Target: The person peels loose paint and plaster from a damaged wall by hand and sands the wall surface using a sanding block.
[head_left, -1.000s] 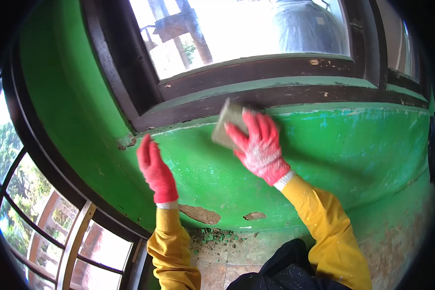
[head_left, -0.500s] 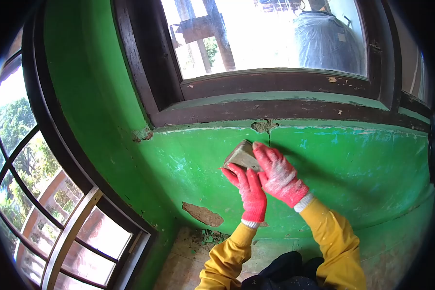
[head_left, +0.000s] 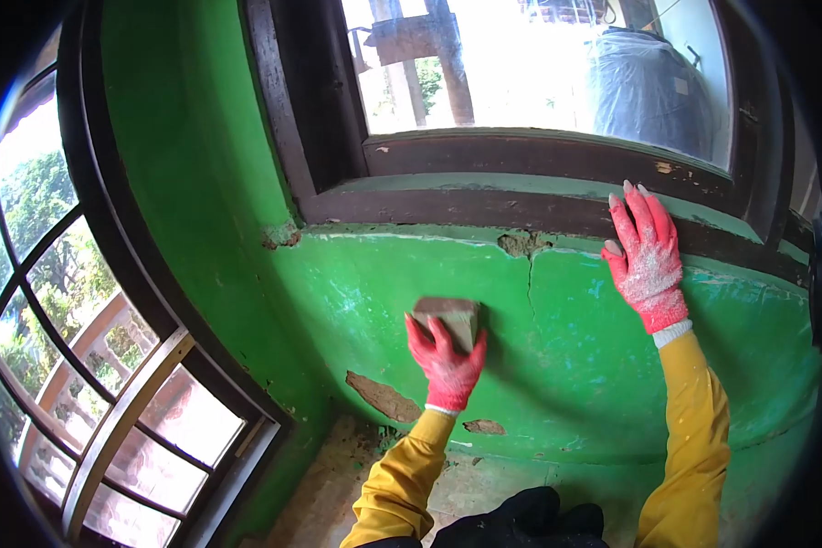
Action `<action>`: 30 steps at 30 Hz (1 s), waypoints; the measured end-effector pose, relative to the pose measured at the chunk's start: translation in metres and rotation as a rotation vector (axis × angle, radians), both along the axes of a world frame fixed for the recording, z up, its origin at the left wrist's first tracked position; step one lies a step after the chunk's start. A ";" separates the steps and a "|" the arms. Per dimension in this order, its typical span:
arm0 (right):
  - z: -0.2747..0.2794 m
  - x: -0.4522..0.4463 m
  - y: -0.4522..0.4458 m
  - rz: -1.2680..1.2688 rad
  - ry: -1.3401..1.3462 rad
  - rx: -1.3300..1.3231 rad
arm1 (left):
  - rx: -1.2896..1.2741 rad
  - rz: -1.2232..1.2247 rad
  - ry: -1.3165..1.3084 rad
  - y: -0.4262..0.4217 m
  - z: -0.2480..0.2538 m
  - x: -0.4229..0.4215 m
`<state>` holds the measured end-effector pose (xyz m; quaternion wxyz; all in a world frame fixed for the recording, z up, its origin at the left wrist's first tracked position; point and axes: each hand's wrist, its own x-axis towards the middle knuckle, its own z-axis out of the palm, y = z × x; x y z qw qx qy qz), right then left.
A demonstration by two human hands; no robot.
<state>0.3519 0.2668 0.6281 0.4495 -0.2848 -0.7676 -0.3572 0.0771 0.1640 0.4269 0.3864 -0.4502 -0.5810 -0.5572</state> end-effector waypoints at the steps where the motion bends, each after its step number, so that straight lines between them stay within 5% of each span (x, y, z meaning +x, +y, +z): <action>1: -0.002 -0.002 0.000 0.001 -0.047 0.023 | -0.016 -0.032 -0.038 -0.003 -0.027 -0.002; 4: -0.002 -0.001 0.000 -0.012 -0.021 0.000 | 0.026 -0.043 -0.079 -0.006 0.028 -0.006; 8: -0.001 -0.002 0.000 -0.021 -0.029 0.010 | 0.102 0.049 -0.153 -0.002 0.167 -0.028; 10: -0.001 -0.002 0.000 -0.022 -0.030 0.011 | 0.104 0.047 -0.168 0.001 0.147 -0.028; 14: -0.001 -0.002 -0.001 -0.016 -0.018 -0.011 | 0.081 -0.046 -0.127 -0.003 -0.009 -0.009; 17: -0.001 -0.002 0.000 -0.004 -0.013 0.004 | 0.017 -0.018 -0.062 -0.013 0.028 -0.027; 20: -0.002 -0.002 -0.002 -0.005 -0.009 0.038 | 0.143 -0.060 -0.181 -0.009 0.147 -0.078; 21: -0.001 -0.002 -0.006 -0.045 -0.013 0.013 | 0.127 0.091 -0.219 -0.006 0.170 -0.086; 23: -0.004 -0.001 -0.006 -0.053 -0.004 0.023 | 0.170 0.040 -0.262 -0.010 0.160 -0.067; 27: -0.009 -0.002 0.003 0.053 0.076 0.012 | 0.005 0.032 0.119 0.003 0.005 -0.032; 30: -0.009 -0.001 0.003 0.064 0.085 0.023 | -0.012 0.045 0.274 -0.003 0.024 -0.045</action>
